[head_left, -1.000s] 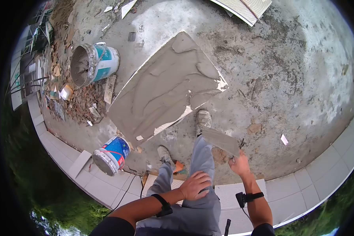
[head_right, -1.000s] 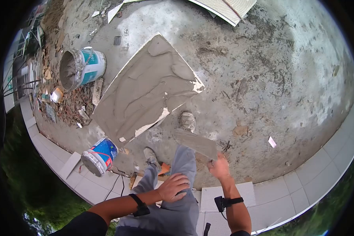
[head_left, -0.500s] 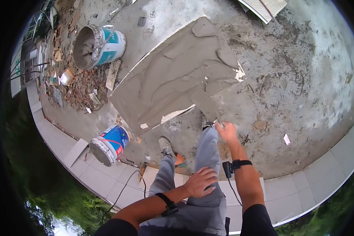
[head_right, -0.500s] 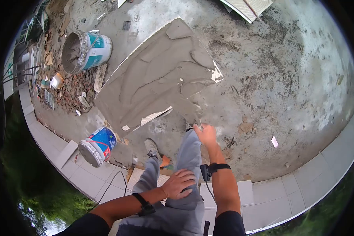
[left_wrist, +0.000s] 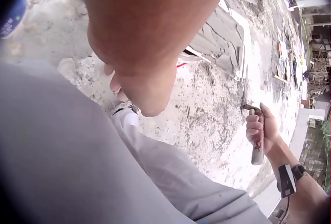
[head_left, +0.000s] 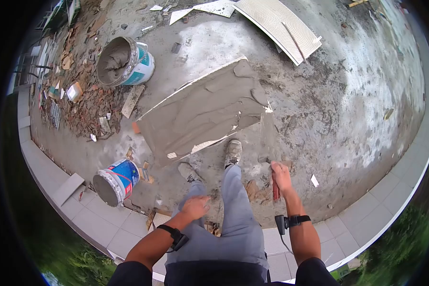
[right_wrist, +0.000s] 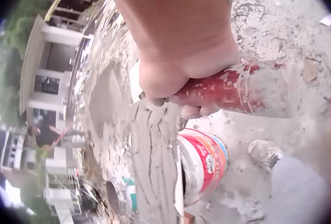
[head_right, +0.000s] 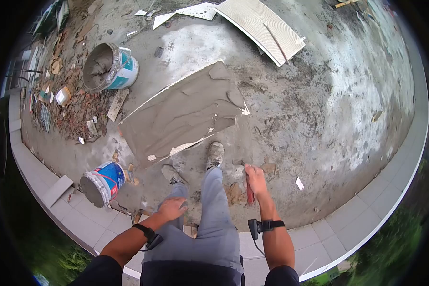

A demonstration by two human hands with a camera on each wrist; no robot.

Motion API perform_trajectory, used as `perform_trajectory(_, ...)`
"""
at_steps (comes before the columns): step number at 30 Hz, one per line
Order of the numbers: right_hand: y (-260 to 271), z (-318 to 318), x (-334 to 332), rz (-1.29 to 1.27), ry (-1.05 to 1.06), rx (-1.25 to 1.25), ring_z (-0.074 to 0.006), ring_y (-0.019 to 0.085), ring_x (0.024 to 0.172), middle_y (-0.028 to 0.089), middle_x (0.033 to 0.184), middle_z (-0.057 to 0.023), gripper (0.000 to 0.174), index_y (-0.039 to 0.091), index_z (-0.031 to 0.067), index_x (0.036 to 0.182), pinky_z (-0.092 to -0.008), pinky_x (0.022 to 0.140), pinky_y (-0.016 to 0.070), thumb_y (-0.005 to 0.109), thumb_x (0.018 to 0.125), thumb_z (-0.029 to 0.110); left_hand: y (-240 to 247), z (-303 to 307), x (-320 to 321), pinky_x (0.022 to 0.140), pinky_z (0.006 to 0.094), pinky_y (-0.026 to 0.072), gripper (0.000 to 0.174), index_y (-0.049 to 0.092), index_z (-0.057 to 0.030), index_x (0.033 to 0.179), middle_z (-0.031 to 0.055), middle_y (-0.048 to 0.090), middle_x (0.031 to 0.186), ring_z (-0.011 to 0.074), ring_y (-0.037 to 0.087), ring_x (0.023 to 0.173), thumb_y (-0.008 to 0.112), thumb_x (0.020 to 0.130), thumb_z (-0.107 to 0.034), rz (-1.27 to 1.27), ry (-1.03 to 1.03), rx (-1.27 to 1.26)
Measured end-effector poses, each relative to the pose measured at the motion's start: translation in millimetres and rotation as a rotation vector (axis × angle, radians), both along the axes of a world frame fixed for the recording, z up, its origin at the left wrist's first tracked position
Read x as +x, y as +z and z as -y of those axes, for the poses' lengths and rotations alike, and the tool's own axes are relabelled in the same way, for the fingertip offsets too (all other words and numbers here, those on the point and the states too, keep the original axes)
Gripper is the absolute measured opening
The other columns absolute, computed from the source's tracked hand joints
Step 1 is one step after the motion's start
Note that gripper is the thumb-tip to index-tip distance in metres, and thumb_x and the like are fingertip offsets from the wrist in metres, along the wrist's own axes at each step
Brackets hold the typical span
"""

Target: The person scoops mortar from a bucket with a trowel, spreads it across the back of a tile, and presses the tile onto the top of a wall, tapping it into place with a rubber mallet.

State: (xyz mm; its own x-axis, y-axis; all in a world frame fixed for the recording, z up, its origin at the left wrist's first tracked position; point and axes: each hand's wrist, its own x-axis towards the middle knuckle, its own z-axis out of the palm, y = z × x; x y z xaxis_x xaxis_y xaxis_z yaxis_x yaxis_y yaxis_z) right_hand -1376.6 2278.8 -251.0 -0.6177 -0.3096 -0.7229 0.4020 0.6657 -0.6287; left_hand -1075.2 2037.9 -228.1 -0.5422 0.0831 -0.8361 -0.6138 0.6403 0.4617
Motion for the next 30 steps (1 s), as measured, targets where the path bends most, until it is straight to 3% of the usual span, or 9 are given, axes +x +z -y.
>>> perform_trajectory(2,-0.3,33.2,5.3,0.475,-0.357,-0.111,-0.0199,0.056,0.055,0.059,0.067,-0.0086,0.043,0.058,-0.0017,0.089,-0.0374,0.052,0.0461,0.055,0.095,0.041,3.9,13.5,16.5,0.104,0.0445,0.0416,0.048,0.055,-0.0079,0.130,0.0175,0.060,0.129,0.0349,0.054,0.122,0.058,0.092,-0.036,-0.007,0.037,-0.034)
perform_trajectory(6,-20.1,90.9,78.0,0.581,-0.214,-0.065,-0.0144,0.053,0.053,0.057,0.066,-0.0049,0.042,0.057,0.0010,0.091,-0.0325,0.049,0.0439,0.054,0.096,0.043,-5.7,24.9,60.6,0.104,0.0445,0.0416,0.047,0.058,-0.0072,0.128,0.0166,0.061,0.128,0.0343,0.056,0.120,0.057,0.092,-0.037,0.008,0.145,-0.043)
perform_trajectory(9,-27.3,110.4,129.1,0.320,0.274,0.020,-0.0253,0.063,0.058,0.064,0.070,-0.0132,0.044,0.058,0.0003,0.095,-0.0398,0.055,0.0505,0.054,0.096,0.044,-13.6,39.6,97.7,0.102,0.0450,0.0432,0.047,0.058,-0.0068,0.128,0.0171,0.062,0.125,0.0352,0.058,0.117,0.057,0.092,-0.037,0.026,0.253,-0.064)
perform_trajectory(11,-44.6,99.1,140.0,-0.332,0.748,0.282,-0.0400,0.068,0.072,0.068,0.077,-0.0245,0.047,0.060,-0.0002,0.099,-0.0507,0.066,0.0532,0.055,0.094,0.046,-12.1,40.6,126.8,0.099,0.0455,0.0452,0.047,0.057,-0.0067,0.128,0.0175,0.064,0.123,0.0358,0.060,0.114,0.056,0.092,-0.037,0.009,0.346,-0.068)
perform_trajectory(18,-31.3,105.6,80.3,-0.337,0.314,0.369,-0.0448,0.066,0.073,0.067,0.080,-0.0286,0.046,0.063,-0.0028,0.098,-0.0542,0.068,0.0504,0.056,0.093,0.042,-0.2,90.1,205.2,0.095,0.0434,0.0488,0.048,0.056,-0.0052,0.129,0.0176,0.065,0.120,0.0341,0.061,0.112,0.055,0.092,-0.035,0.169,0.630,-0.029)
perform_trajectory(20,-9.5,148.3,79.0,0.200,-0.015,0.100,-0.0229,0.061,0.059,0.061,0.064,-0.0129,0.043,0.058,-0.0045,0.090,-0.0398,0.057,0.0503,0.056,0.094,0.038,-10.1,99.9,224.8,0.094,0.0430,0.0492,0.048,0.056,-0.0048,0.129,0.0176,0.065,0.120,0.0339,0.062,0.111,0.055,0.092,-0.035,0.208,0.675,-0.050)
perform_trajectory(23,-12.0,204.2,106.3,0.095,0.264,0.124,-0.0319,0.064,0.062,0.064,0.068,-0.0187,0.043,0.060,-0.0040,0.093,-0.0442,0.060,0.0509,0.056,0.094,0.039,-28.5,94.6,257.1,0.092,0.0432,0.0502,0.045,0.058,-0.0050,0.127,0.0177,0.067,0.116,0.0343,0.063,0.108,0.056,0.092,-0.033,0.127,0.716,-0.105)
perform_trajectory(25,-26.3,235.3,124.2,-0.500,0.644,0.226,-0.0416,0.065,0.068,0.066,0.073,-0.0248,0.044,0.060,-0.0035,0.092,-0.0483,0.064,0.0511,0.056,0.095,0.040,-35.1,93.0,263.6,0.089,0.0437,0.0511,0.042,0.059,-0.0062,0.125,0.0186,0.068,0.111,0.0356,0.065,0.104,0.055,0.092,-0.031,0.023,0.745,-0.148)
perform_trajectory(30,-42.6,283.0,84.5,-0.660,0.748,0.474,-0.0458,0.066,0.081,0.067,0.083,-0.0284,0.046,0.061,-0.0019,0.094,-0.0539,0.071,0.0506,0.056,0.093,0.044,-33.9,95.7,256.9,0.087,0.0431,0.0516,0.040,0.060,-0.0057,0.123,0.0189,0.069,0.105,0.0364,0.066,0.099,0.058,0.091,-0.029,0.038,0.826,-0.045)
